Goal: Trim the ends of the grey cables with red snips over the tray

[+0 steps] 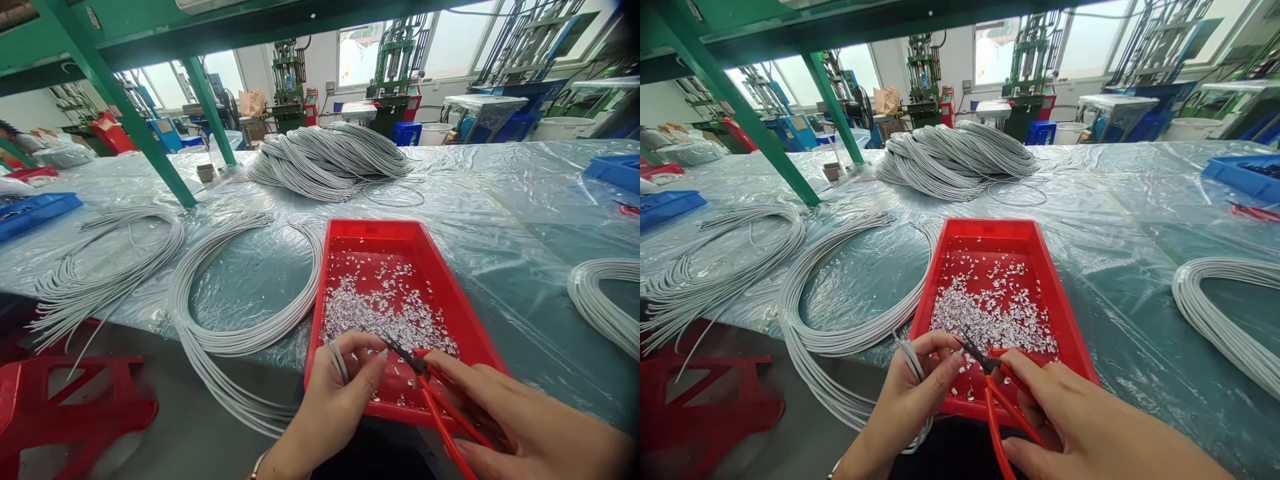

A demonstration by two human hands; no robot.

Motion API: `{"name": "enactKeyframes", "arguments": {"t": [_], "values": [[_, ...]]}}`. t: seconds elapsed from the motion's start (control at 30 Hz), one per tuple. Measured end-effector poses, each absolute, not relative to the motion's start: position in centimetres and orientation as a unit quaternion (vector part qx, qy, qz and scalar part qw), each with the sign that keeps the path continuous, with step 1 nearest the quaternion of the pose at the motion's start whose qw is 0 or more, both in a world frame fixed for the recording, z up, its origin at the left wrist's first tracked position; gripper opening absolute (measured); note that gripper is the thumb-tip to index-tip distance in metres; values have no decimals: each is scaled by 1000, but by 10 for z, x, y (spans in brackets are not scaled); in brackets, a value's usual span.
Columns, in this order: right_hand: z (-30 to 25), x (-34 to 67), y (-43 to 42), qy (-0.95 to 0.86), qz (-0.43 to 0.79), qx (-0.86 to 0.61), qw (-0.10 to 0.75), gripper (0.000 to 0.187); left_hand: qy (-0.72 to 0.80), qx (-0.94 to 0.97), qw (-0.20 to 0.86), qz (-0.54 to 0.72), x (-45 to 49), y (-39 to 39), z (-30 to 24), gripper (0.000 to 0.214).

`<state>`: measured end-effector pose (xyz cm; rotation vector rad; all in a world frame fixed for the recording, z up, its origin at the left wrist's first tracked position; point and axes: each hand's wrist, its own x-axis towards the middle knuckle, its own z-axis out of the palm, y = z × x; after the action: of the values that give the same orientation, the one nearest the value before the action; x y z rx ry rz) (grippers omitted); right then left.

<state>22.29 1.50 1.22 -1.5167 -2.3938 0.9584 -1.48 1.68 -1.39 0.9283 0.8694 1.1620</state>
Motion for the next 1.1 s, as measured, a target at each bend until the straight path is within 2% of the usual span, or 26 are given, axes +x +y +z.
{"name": "enactKeyframes", "arguments": {"t": [0.17, 0.47, 0.6, 0.67, 0.77, 0.83, 0.9, 0.97, 1.1], "values": [[15, 227, 20, -797, 376, -467, 70, 64, 374, 423, 652, 506, -15, 17, -13, 31], [7, 233, 22, -783, 384, -484, 76, 70, 364, 429, 660, 497, -15, 19, -11, 32], [6, 251, 42, -777, 300, -540, 126, 71, 363, 448, 654, 490, -17, 15, -7, 31], [10, 267, 60, -748, 243, -600, 146, 65, 321, 525, 665, 424, -19, 8, -7, 36], [11, 298, 86, -695, 138, -692, 139, 51, 216, 684, 646, 261, -23, -5, -17, 41], [5, 320, 97, -675, 105, -720, 123, 46, 211, 715, 623, 239, -28, -13, -29, 42], [-7, 338, 100, -668, 99, -729, 110, 43, 225, 700, 612, 291, -34, -20, -38, 47], [-19, 348, 95, -675, 97, -724, 106, 37, 227, 627, 650, 364, -41, -23, -39, 47], [-31, 344, 77, -698, 92, -697, 140, 37, 117, 402, 740, 526, -49, -20, -16, 30]]}}
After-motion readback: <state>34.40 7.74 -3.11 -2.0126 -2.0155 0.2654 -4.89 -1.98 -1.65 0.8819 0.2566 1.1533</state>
